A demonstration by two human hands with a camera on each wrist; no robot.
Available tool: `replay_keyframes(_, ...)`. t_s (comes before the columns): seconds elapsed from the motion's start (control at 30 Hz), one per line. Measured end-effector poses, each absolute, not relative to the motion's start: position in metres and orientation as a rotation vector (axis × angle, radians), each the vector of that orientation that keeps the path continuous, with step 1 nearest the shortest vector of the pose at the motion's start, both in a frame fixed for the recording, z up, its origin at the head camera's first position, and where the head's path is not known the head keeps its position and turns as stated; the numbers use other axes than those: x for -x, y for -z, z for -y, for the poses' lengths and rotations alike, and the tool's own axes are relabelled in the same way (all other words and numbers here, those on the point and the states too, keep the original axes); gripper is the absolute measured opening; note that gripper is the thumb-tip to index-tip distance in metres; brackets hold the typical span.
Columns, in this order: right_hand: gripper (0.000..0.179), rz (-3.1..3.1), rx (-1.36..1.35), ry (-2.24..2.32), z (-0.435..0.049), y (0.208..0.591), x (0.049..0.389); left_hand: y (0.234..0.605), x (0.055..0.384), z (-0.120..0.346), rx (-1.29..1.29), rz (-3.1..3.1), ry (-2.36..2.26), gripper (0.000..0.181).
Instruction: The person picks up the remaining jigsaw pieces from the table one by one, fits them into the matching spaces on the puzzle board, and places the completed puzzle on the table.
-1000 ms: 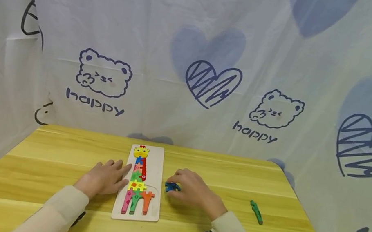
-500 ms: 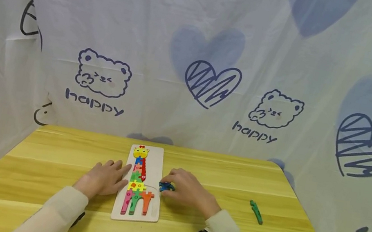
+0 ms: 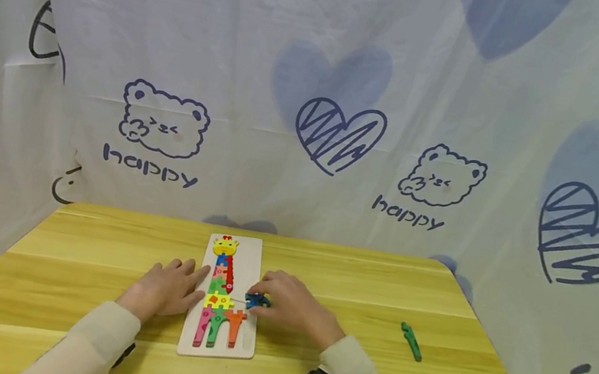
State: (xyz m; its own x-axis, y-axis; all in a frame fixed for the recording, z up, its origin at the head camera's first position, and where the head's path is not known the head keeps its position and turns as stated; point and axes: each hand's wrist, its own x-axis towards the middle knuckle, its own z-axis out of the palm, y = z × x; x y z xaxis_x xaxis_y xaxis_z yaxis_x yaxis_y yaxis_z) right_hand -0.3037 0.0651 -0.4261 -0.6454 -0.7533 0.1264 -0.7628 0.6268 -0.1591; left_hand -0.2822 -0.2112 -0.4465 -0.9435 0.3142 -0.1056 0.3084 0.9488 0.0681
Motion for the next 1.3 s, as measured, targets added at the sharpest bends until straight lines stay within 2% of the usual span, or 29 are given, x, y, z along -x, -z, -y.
replay_keyframes(1.3, 0.034, 2.854, -1.295, -0.235, -0.035, 0.436, 0.309, 0.449, 0.284, 0.212, -0.464, -2.983, -0.083, 0.062)
